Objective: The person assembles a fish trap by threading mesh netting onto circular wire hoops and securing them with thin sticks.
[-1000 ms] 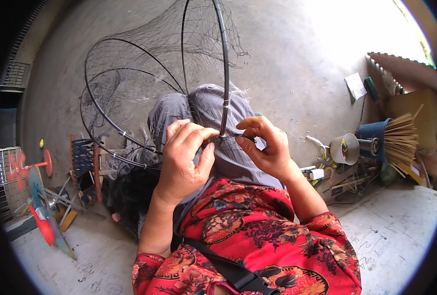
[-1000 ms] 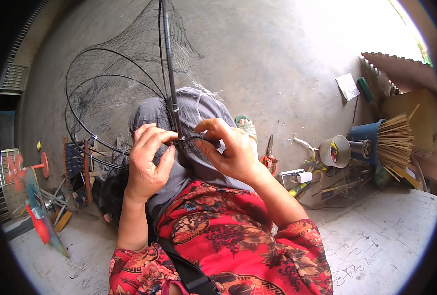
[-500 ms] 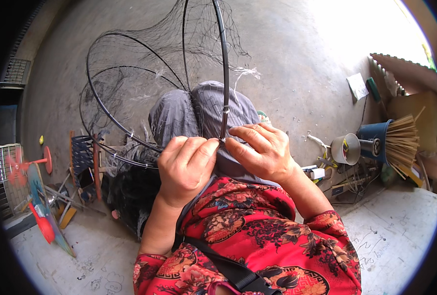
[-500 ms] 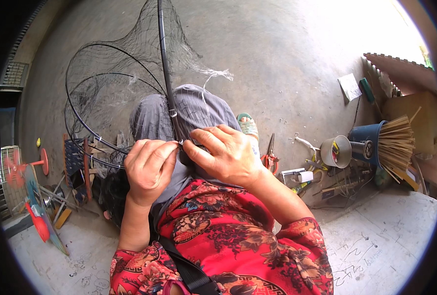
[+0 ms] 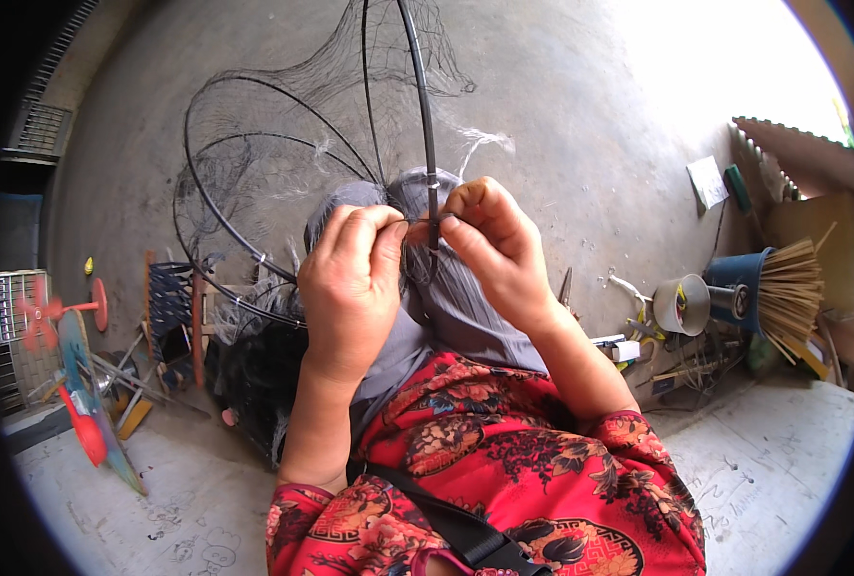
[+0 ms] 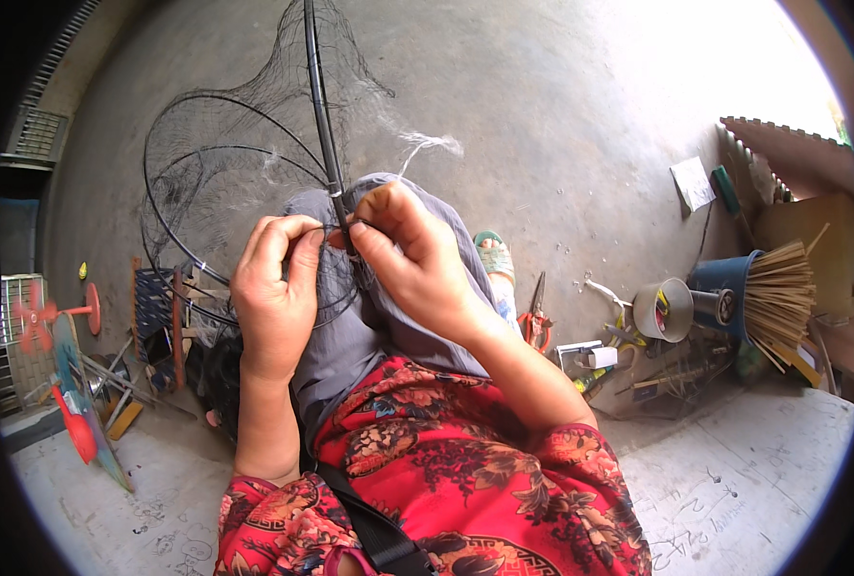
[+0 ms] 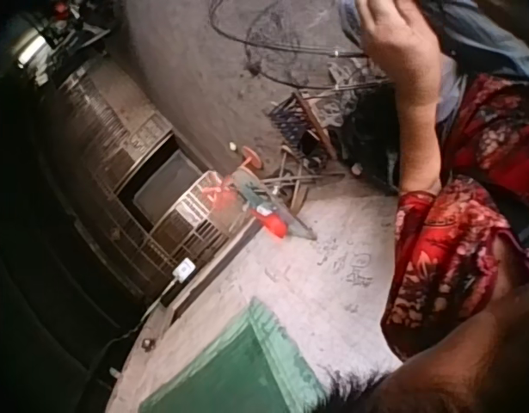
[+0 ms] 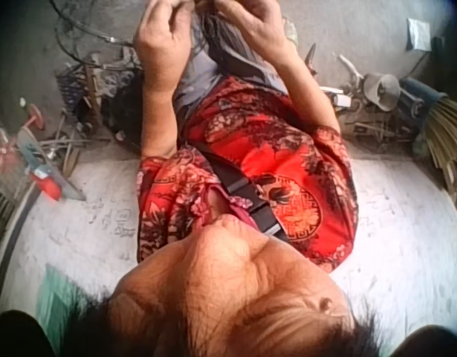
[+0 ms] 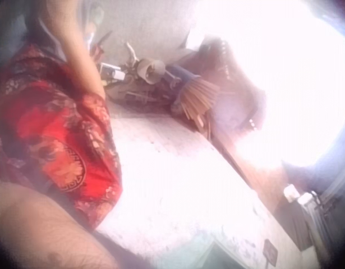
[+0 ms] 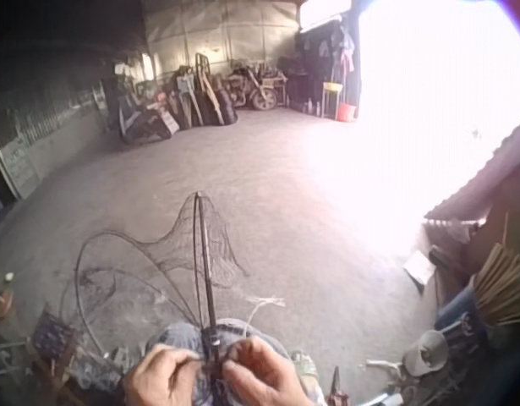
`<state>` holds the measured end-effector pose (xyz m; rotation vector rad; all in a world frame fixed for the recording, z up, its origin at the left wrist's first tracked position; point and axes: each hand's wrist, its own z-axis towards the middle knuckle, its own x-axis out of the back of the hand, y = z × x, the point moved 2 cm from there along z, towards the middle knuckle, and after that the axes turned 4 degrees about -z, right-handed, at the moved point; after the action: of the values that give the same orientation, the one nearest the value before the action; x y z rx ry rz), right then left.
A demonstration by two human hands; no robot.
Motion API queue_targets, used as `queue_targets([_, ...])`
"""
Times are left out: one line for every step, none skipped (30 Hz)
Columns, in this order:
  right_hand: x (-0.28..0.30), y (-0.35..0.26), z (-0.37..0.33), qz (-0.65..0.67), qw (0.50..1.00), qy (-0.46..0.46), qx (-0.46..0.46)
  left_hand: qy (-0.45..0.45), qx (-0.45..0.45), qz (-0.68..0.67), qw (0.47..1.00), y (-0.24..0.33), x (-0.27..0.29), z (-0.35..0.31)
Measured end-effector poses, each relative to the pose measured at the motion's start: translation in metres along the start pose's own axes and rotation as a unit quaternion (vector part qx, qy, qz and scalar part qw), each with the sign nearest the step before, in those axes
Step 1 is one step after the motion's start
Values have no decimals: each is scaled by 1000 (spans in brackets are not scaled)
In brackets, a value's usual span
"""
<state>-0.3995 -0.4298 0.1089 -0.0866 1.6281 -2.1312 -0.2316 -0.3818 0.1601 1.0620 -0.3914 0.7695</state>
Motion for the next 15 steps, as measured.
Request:
queue_targets([-2,3,-1,178,978,1,-108,-6,25,-52,998,-1,7,1])
queue_targets([2,3,-1,278,950,-23,-143,-32,62,-121,990,-11,11,-3])
queue_targets([5,-1,-1,287,946,-64,-137,-35,130,-238,962,-13,13,-7])
queue_targets([6,-2,-3,296,940,-102,-133,-39,198,-351,914,-15,13,-12])
queue_targets([4,3,-6,303,937,-120,-122,-39,199,-350,915,-16,11,-12])
queue_targets([5,1,-7,276,942,-143,-130,-23,219,-424,878,-17,8,-13])
queue_targets([5,-6,-9,228,952,-131,-157,-6,240,-494,836,-19,6,-14])
queue_targets([5,-12,-10,180,959,-119,-183,-5,241,-493,836,-21,7,-18])
queue_targets([5,-11,-10,182,958,-120,-185,-38,272,-561,781,-22,6,-25])
queue_targets([4,-9,-11,138,961,-126,-203,-70,300,-624,718,-22,4,-31])
queue_targets([4,-7,-12,94,962,-133,-221,-65,308,-600,735,-23,2,-37])
queue_targets([2,-5,-13,96,961,-134,-223,-63,311,-599,735,-23,3,-40])
queue_targets([0,-3,-14,135,958,-108,-227,-60,314,-580,749,-23,3,-43])
queue_targets([-2,0,-15,173,954,-81,-231,-56,318,-561,763,-23,3,-46])
queue_targets([-4,6,-17,186,955,-78,-217,-47,321,-535,780,-23,3,-48])
